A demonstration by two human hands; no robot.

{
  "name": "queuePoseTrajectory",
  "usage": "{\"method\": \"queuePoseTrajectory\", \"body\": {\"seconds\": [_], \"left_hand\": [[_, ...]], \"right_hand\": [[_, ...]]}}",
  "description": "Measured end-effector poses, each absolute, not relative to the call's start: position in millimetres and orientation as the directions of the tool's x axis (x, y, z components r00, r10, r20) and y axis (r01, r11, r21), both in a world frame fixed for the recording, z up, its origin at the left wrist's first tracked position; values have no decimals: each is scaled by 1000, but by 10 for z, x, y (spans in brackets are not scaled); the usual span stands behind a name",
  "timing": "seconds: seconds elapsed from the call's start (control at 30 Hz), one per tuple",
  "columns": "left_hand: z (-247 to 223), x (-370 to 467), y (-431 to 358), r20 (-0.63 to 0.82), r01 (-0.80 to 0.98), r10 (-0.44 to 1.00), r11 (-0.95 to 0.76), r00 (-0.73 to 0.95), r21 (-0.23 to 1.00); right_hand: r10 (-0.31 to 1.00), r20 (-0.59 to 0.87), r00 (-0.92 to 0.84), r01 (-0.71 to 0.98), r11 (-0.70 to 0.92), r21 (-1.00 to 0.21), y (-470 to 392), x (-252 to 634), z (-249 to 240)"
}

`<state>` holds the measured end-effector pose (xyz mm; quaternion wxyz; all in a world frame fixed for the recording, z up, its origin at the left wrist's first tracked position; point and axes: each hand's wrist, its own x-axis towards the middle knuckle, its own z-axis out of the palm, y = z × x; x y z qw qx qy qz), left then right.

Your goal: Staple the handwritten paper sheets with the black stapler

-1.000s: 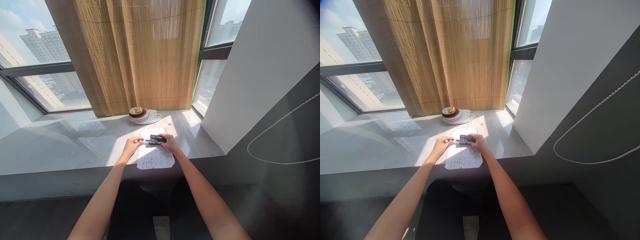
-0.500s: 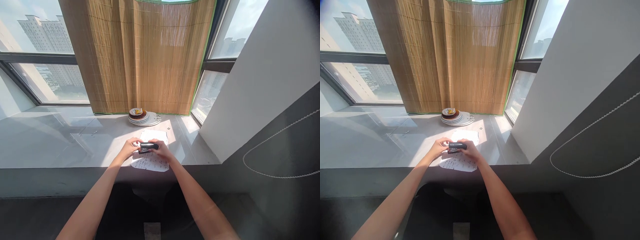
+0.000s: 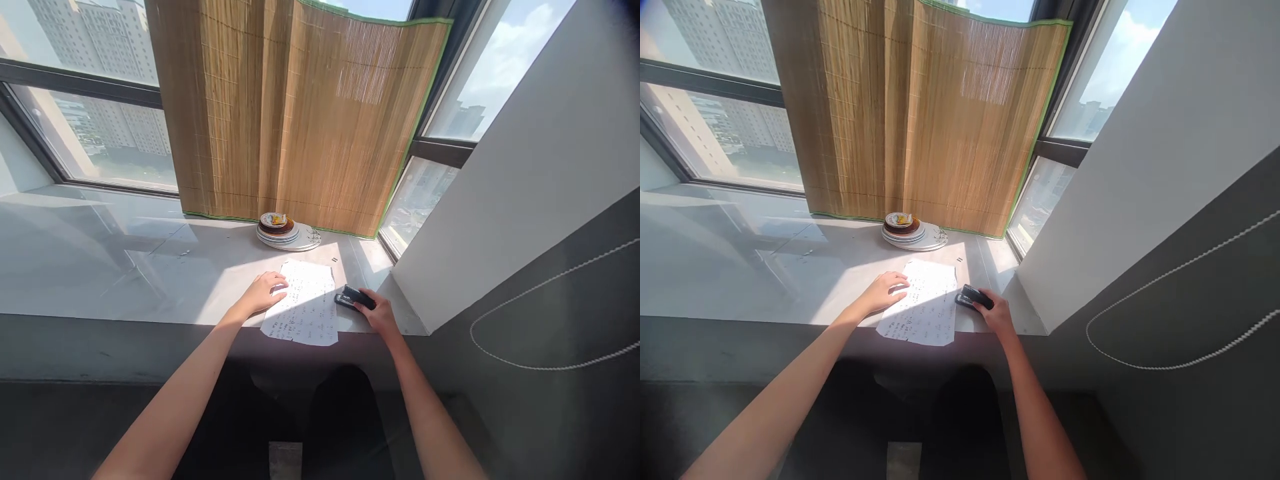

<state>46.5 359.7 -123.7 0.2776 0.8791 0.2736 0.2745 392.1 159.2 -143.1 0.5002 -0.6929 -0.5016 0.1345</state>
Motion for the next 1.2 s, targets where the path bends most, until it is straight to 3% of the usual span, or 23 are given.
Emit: {"method": "queuePoseTrajectory", "body": {"seconds": [0.17,0.37,0.53,0.77,0.97,1.07,1.2], "left_hand": [[-1228,429,3576,329,382,634,-722,700,577],[-1049,592,3352,342,444,577,-804,741,396],[-994,1154,2949,243,308,446,-839,862,448],[-1046,1515,2760,97,455,548,-770,831,447],[-1051,1530,2705,117,542,634,-730,765,416],[-1100,1520,2620,140,643,731,-661,667,387],[-1125,1458,2535,125,676,747,-650,653,346]], "right_hand": [[852,283,440,586,-34,-809,1502,3945,-1423],[848,276,452,590,-52,-806,1461,3970,-1398],[879,284,383,592,2,-806,1563,3841,-1340],[898,324,299,610,81,-788,1635,3708,-1301],[894,362,265,625,126,-770,1711,3682,-1364],[877,413,246,677,150,-721,1827,3662,-1411],[852,475,219,739,173,-651,2076,3648,-1449]]}}
